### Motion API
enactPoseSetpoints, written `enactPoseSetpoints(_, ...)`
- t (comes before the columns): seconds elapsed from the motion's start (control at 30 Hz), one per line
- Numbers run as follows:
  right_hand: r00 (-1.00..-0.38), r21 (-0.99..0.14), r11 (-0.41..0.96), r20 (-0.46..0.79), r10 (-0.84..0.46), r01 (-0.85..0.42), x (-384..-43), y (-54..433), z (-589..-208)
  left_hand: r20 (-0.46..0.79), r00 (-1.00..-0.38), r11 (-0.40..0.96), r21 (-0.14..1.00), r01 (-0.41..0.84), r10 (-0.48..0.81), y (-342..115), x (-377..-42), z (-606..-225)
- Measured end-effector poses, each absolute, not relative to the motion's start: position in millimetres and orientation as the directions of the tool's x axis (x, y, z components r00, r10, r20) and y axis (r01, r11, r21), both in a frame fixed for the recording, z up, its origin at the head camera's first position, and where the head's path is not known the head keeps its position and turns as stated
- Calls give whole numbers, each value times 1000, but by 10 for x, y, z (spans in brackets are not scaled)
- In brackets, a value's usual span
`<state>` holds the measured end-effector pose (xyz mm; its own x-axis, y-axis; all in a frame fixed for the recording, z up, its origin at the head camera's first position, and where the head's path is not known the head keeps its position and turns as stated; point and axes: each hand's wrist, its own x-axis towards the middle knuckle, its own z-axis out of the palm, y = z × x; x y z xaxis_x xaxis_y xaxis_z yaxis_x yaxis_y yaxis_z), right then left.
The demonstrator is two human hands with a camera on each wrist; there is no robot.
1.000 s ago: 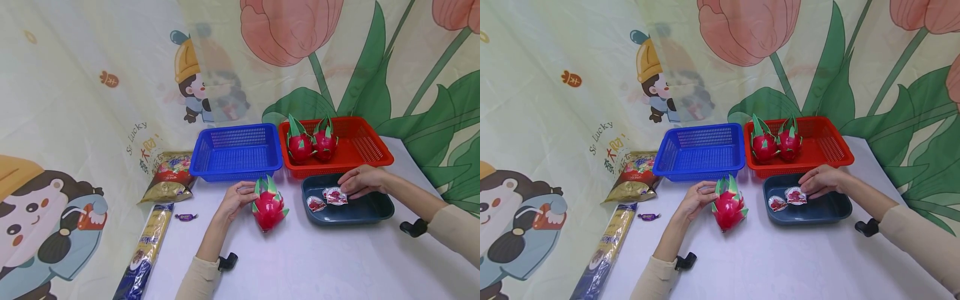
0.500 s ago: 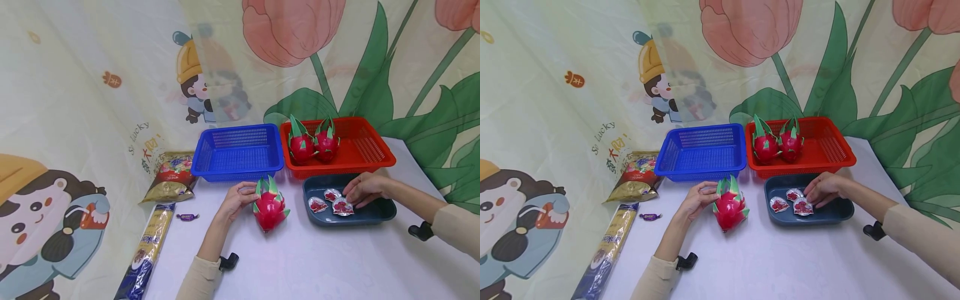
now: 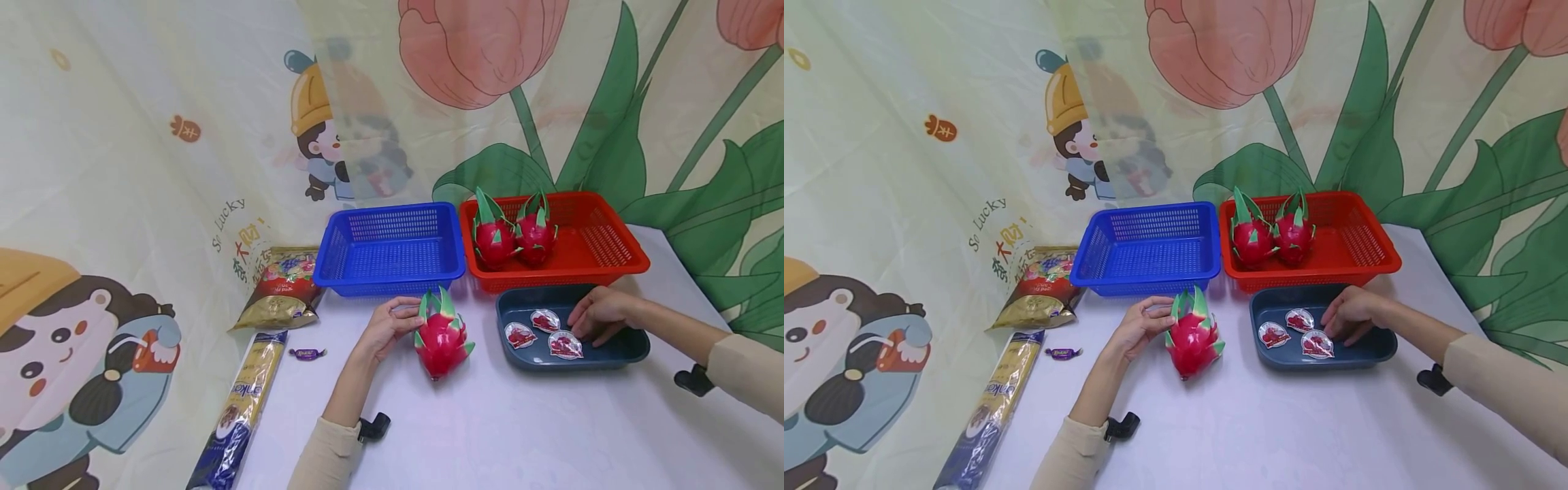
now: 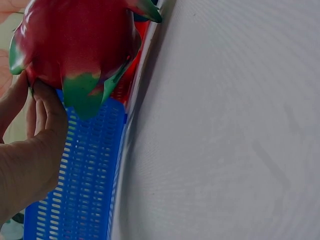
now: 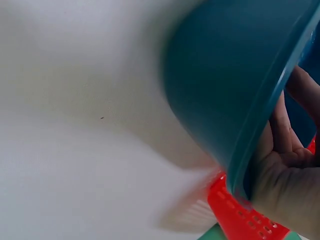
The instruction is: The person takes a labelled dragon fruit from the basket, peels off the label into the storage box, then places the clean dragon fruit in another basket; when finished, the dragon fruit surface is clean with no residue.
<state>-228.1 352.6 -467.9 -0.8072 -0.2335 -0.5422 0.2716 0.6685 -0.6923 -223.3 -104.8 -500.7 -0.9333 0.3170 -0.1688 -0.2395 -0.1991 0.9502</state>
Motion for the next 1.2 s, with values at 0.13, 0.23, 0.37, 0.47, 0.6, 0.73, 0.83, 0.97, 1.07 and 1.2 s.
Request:
enactPoseSetpoints(0.13, -816, -681, 688, -531, -229, 250, -2269, 3514, -4664, -172, -932, -196, 950, -242, 319, -1047, -2237, -4993)
enactPoseSetpoints(0.23, -824, -691, 681, -517, -230, 243, -2262, 3511, -4654, -173, -932, -196, 950, -243, 319, -1046, -2236, -4990)
enactPoseSetpoints(0.37, -834, -704, 666, -504, -225, 246, -2241, 3510, -4651, -179, -929, -193, 949, -250, 323, -1044, -2235, -4999)
enactPoseSetpoints(0.47, -838, -708, 662, -499, -220, 247, -2224, 3506, -4650, -180, -927, -190, 949, -251, 328, -1044, -2233, -5011)
enactPoseSetpoints(0.6, -843, -713, 661, -487, -228, 233, -2212, 3492, -4593, -179, -926, -197, 947, -254, 332, -1047, -2220, -5018)
enactPoseSetpoints(0.73, -846, -740, 637, -468, -257, 216, -2220, 3458, -4468, -180, -924, -202, 945, -258, 338, -1052, -2212, -5017)
enactPoseSetpoints(0.83, -845, -788, 583, -439, -306, 198, -2245, 3396, -4357, -179, -925, -202, 945, -256, 335, -1058, -2213, -5009)
enactPoseSetpoints(0.97, -832, -846, 503, -402, -382, 178, -2277, 3265, -4217, -181, -927, -197, 947, -255, 330, -1068, -2219, -5002)
enactPoseSetpoints(1.07, -821, -877, 446, -382, -424, 178, -2295, 3128, -4140, -182, -927, -193, 948, -254, 327, -1072, -2227, -5007)
enactPoseSetpoints(1.2, -811, -901, 381, -376, -448, 207, -2324, 2915, -4092, -183, -928, -193, 947, -255, 324, -1066, -2231, -5018)
